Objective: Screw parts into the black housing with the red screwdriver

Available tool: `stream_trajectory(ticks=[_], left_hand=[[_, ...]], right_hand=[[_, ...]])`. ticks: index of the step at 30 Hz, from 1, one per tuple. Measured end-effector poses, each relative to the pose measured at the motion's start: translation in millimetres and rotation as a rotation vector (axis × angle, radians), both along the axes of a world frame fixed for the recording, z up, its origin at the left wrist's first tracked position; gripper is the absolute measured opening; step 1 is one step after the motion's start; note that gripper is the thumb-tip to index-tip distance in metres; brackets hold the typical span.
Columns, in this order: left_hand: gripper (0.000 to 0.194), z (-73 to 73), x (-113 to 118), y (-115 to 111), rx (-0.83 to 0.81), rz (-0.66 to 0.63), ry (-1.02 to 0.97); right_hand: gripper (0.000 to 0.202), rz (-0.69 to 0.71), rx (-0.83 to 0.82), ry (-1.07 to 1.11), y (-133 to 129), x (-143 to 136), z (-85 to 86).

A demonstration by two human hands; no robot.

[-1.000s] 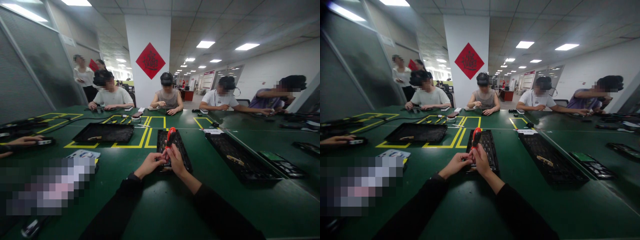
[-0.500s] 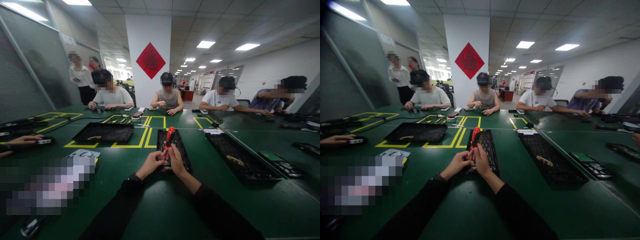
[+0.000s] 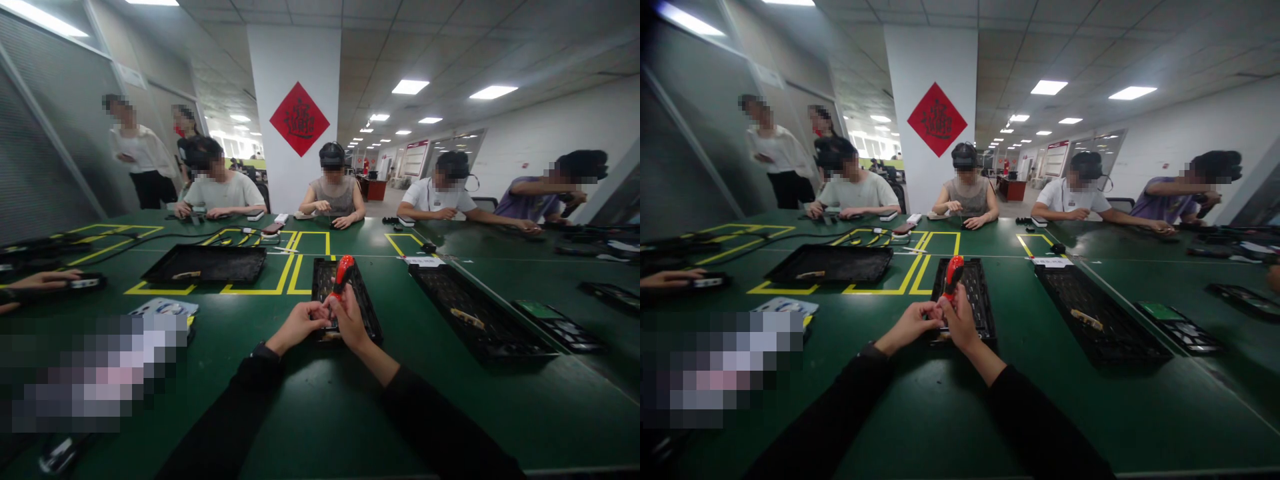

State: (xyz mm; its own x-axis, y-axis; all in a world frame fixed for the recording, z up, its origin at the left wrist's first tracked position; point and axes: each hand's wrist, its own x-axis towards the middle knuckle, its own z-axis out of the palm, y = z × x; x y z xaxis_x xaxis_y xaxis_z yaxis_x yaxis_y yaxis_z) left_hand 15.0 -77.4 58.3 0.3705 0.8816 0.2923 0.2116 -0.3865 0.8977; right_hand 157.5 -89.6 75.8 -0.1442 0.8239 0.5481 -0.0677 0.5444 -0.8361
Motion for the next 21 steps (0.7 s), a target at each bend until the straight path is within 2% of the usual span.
stream_trajectory(ticks=[6,11,13,16,21], left_hand=[[0.023,-0.9,1,0,0.049,0.044,0.007],[0.019,8.9,-6,-3,-0.003,-0.125,0.018],[0.020,10.2,-8,-3,-0.033,-0.143,0.019],[0.019,7.8,-7,-2,-0.050,-0.107,0.002],[0.017,0.3,-2,0,0.015,-0.023,-0.011]], right_hand=[[0.035,-0.004,0.021,-0.012,2,0,-3.0],[0.034,-0.015,0.012,-0.028,1,2,-4.2],[0.035,-0.001,0.010,-0.030,1,2,-4.0],[0.035,0.008,0.016,-0.040,0,2,-3.5],[0.037,-0.050,0.026,-0.088,-2,1,-3.6]])
